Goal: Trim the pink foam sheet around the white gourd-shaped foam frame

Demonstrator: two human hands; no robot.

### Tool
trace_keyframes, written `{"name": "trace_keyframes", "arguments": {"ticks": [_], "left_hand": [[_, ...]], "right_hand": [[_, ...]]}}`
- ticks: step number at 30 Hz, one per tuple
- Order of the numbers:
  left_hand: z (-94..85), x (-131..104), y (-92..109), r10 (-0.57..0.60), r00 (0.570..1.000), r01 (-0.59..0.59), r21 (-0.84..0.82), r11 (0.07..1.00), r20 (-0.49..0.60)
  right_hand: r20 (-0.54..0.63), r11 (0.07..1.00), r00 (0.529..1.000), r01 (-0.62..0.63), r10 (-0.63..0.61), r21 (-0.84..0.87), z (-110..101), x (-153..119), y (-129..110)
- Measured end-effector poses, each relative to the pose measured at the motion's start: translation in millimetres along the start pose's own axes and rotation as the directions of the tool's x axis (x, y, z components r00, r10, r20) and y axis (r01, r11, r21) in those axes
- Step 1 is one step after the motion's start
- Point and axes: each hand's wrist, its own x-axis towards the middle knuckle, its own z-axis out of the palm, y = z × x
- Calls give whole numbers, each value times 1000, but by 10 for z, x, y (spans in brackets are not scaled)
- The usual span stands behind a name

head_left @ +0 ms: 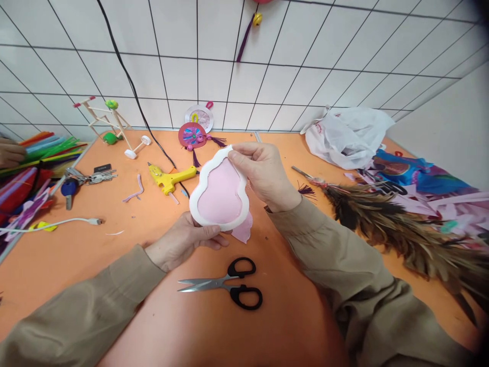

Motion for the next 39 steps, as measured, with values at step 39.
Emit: {"name": "trace_keyframes", "arguments": {"ticks": [39], "left_hand": [[30,-18,45,293,925,-261,155,953,-243]], "right_hand": [[-91,965,978,-168,189,199,-54,112,133]]}}
